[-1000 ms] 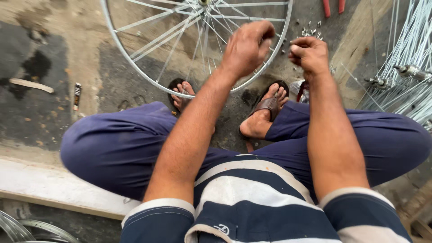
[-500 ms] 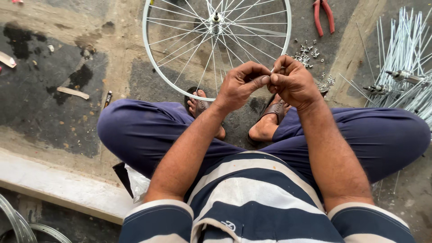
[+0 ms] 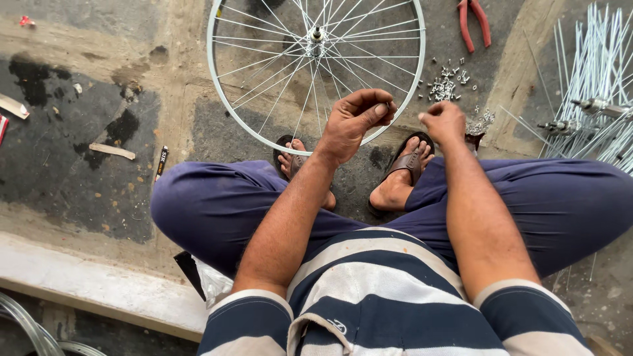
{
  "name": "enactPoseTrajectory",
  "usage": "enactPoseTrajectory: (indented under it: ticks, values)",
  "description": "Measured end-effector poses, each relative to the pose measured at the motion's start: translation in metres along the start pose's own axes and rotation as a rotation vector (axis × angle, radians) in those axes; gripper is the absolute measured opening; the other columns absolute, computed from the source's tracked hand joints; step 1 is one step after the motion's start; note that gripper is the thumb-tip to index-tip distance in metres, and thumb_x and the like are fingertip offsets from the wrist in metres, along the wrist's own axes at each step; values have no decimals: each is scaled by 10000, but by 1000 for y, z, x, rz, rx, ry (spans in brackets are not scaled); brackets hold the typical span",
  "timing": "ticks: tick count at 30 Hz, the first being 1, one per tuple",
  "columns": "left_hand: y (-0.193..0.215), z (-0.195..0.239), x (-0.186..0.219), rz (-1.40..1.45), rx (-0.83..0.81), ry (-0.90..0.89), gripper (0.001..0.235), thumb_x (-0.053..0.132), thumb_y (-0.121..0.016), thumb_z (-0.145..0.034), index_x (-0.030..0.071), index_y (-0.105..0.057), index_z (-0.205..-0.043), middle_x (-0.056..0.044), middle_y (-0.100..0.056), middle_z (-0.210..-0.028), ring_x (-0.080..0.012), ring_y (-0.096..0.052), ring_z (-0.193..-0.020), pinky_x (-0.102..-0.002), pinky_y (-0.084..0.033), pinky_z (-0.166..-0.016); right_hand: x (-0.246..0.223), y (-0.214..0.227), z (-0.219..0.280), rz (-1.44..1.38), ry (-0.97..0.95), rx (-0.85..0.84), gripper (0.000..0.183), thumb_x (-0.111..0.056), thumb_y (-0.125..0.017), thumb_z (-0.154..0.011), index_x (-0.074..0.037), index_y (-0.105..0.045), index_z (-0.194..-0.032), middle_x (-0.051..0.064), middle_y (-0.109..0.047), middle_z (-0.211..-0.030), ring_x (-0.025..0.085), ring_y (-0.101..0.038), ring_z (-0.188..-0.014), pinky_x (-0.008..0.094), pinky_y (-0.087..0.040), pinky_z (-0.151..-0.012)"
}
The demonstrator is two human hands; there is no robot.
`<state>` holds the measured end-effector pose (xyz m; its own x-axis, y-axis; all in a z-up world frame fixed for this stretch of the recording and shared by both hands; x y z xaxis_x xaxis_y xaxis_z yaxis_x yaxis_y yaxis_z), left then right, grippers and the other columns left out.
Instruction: The person sits on the ground and laces a bicycle wheel by inserting spokes into the rim and hub, then securing them with nipples. The person repeatedly picks up spokes and nipples, threads the spokes, and tightens them by hand.
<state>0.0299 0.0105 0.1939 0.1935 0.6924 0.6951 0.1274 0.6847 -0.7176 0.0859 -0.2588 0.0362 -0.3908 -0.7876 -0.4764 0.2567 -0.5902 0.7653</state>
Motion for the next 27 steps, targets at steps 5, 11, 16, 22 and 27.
enactPoseTrajectory:
  ticks: [5, 11, 16, 22, 27]
  values:
    - [12, -15, -9, -13, 44, 31, 206, 58, -690, -1028, 16, -705, -1229, -96, -754, -1126, -169, -720, -1043, -352, -601, -965, 30, -31, -25, 163, 9, -13, 322, -271, -876, -800, -118, -792, -1070, 126, -760, -1070, 276, -711, -994, 419, -542, -914]
    - [40, -24, -26, 5, 163, 42, 163, 31, -687, -991, 24, -696, -1153, -83, -739, -1035, -158, -704, -935, -330, -587, -866, 97, -23, -59, 48, -201, 249, 152, -123, -788, -795, -184, -844, -922, 95, -789, -1004, 267, -749, -943, 375, -582, -897]
    - [71, -23, -47, -89, 314, 150, 119, 66, -637, -1001, 24, -679, -1104, -38, -695, -926, -118, -649, -830, -280, -545, -785, 110, -29, -74, 33, -284, 245, 165, -130, -814, -755, -175, -821, -914, 86, -779, -1000, 254, -745, -915, 375, -581, -878]
    - [81, -22, -64, -309, 350, 232, 148, 90, -661, -987, 12, -679, -1112, -13, -689, -959, -88, -644, -838, -258, -541, -784, 74, -56, -70, 489, 96, 240, 101, -80, -732, -857, -64, -771, -950, 206, -726, -962, 376, -695, -883, 486, -565, -771]
    - [83, -24, -74, -366, 372, 306, 166, 94, -681, -967, 15, -694, -1112, -15, -707, -948, -83, -659, -826, -254, -552, -771, 62, -64, -68, 474, -112, 21, 157, -14, -612, -914, 13, -706, -1036, 180, -703, -921, 288, -696, -782, 438, -575, -701]
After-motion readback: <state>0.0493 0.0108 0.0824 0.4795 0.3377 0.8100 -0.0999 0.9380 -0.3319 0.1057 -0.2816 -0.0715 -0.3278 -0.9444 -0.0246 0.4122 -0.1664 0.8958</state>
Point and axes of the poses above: each hand's wrist, its own z-axis away from the middle knuckle, its own y-axis out of the back of the hand, x = y × z, the point moved 7 cm from there along -z, towards the middle knuckle
